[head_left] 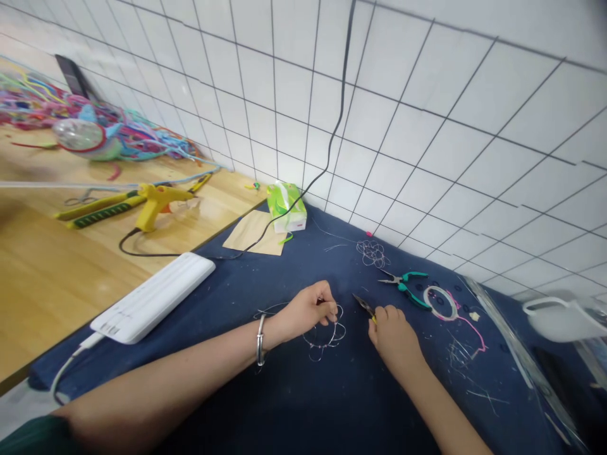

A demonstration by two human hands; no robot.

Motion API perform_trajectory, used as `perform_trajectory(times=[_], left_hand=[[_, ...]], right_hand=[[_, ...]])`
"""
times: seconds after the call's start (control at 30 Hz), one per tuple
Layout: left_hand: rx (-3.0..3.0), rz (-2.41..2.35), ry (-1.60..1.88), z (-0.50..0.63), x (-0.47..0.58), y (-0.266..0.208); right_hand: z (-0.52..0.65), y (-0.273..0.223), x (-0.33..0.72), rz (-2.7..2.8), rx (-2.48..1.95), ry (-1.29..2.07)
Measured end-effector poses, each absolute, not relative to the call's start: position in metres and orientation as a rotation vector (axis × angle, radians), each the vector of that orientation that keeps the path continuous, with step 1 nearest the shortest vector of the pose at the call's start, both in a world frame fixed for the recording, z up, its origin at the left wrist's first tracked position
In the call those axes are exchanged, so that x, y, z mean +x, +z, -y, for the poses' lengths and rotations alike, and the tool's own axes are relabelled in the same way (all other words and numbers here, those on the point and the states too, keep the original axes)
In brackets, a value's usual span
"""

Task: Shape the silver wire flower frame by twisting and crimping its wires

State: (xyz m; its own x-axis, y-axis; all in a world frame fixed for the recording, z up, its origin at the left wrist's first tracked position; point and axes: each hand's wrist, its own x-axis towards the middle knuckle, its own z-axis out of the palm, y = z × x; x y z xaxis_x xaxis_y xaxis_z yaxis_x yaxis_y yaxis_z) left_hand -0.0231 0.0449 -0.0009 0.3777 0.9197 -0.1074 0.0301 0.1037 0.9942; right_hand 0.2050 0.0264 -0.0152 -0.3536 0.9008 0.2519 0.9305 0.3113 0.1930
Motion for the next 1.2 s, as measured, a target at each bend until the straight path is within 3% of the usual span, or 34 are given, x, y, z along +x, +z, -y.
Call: perform_trajectory(times=[0.37, 0.8, 1.2], left_hand=[[1.239, -1.051, 0.946, -0.054, -0.023, -0.013], [1.166, -1.128, 1.039, -0.049, -0.012, -0.013], [1.262, -1.18, 1.056, -0.045, -0.003, -0.011]], right_hand=[[-0.013, -0.008, 0.196, 2.46, -1.269, -0.263], [-0.005, -0.006, 0.184, 2.408, -1.417, -0.553], [-0.004, 0.003, 0.178, 2.431, -1.491, -0.477]])
